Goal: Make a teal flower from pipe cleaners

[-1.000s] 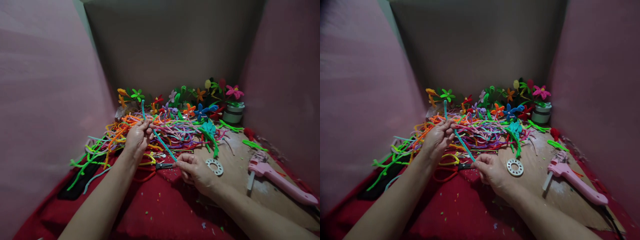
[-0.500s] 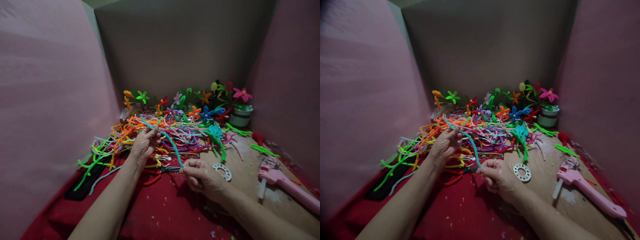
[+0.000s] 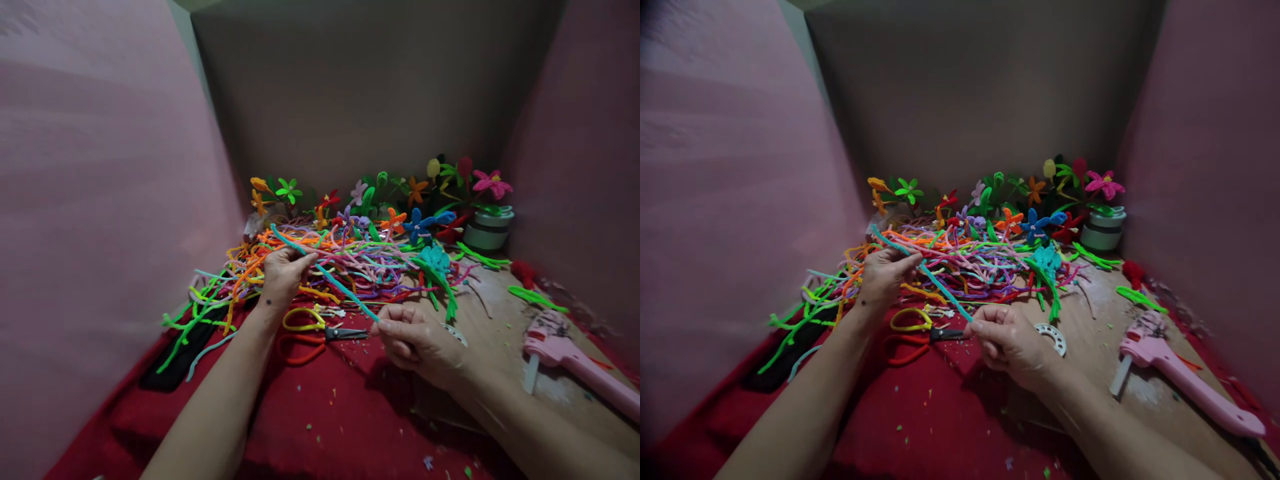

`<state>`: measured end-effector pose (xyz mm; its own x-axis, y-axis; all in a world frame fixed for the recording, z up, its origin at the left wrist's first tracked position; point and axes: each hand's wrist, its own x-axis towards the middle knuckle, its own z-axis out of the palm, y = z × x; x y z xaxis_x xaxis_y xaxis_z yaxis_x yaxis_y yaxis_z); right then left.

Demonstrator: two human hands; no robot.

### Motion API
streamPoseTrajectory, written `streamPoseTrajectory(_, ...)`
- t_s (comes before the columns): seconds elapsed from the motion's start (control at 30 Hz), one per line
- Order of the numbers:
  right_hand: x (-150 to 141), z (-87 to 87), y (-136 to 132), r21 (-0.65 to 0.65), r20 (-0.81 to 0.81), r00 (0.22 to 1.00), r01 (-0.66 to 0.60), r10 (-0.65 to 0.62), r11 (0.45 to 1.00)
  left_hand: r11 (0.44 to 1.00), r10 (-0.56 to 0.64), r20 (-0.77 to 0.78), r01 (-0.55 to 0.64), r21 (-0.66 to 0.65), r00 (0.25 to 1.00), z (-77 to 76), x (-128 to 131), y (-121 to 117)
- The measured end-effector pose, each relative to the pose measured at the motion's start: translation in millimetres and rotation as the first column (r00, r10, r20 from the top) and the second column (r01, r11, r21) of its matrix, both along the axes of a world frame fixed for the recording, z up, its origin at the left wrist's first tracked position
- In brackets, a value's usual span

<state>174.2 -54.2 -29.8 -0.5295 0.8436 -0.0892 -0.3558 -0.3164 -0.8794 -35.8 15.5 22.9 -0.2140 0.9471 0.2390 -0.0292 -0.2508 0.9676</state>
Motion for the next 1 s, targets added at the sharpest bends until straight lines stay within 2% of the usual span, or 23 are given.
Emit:
streamPoseTrajectory(0.13,8,2.8,3,0.031,0.132,0.986,-0.112,0.107,0.993,0.988,-0.119,-0.001,0.119,-0.097,0.993,-3.6,-4,-3)
streamPoseTrajectory(0.2,11,5.7,4,0.047,0.172,0.969,-0.188,0.177,0.981,0.959,-0.212,0.043,0.216,-0.181,0.976,-6.4,0,-6)
streamPoseTrajectory(0.27,11,9.0,3,0.042,0.135,0.969,-0.216,0.208,0.976,0.912,-0.306,0.070,0.313,-0.265,0.950,-9.6,9,-12)
streamPoseTrajectory(0.33,9,11.6,3,0.036,0.074,0.984,-0.166,0.163,0.985,0.864,-0.384,0.072,0.386,-0.324,0.920,-13.1,22,-20)
streamPoseTrajectory(0.4,6,12.5,3,0.053,0.053,0.996,-0.080,0.077,0.995,0.846,-0.426,0.050,0.417,-0.332,0.903,-16.7,35,-29)
streamPoseTrajectory(0.43,4,12.2,3,0.074,0.071,0.997,-0.032,0.027,0.997,0.842,-0.442,0.039,0.429,-0.327,0.896,-18.3,41,-33)
streamPoseTrajectory(0.47,2,11.4,4,0.096,0.096,0.995,-0.042,0.033,0.995,0.841,-0.450,0.036,0.437,-0.319,0.892,-19.7,46,-36)
streamPoseTrajectory(0.53,-2,9.2,4,0.104,0.135,0.989,0.050,-0.064,0.993,0.828,-0.467,0.056,0.458,-0.322,0.883,-21.5,53,-41)
streamPoseTrajectory(0.63,-5,7.2,3,0.096,0.177,0.971,0.144,-0.159,0.985,0.784,-0.491,0.134,0.503,-0.364,0.861,-22.8,56,-41)
streamPoseTrajectory(0.73,-6,9.6,1,0.130,0.203,0.961,0.161,-0.185,0.978,0.756,-0.504,0.177,0.531,-0.384,0.846,-24.0,55,-39)
streamPoseTrajectory(1.0,-10,13.9,-2,0.134,0.229,0.939,0.230,-0.256,0.964,0.748,-0.502,0.219,0.547,-0.377,0.837,-30.1,58,-38)
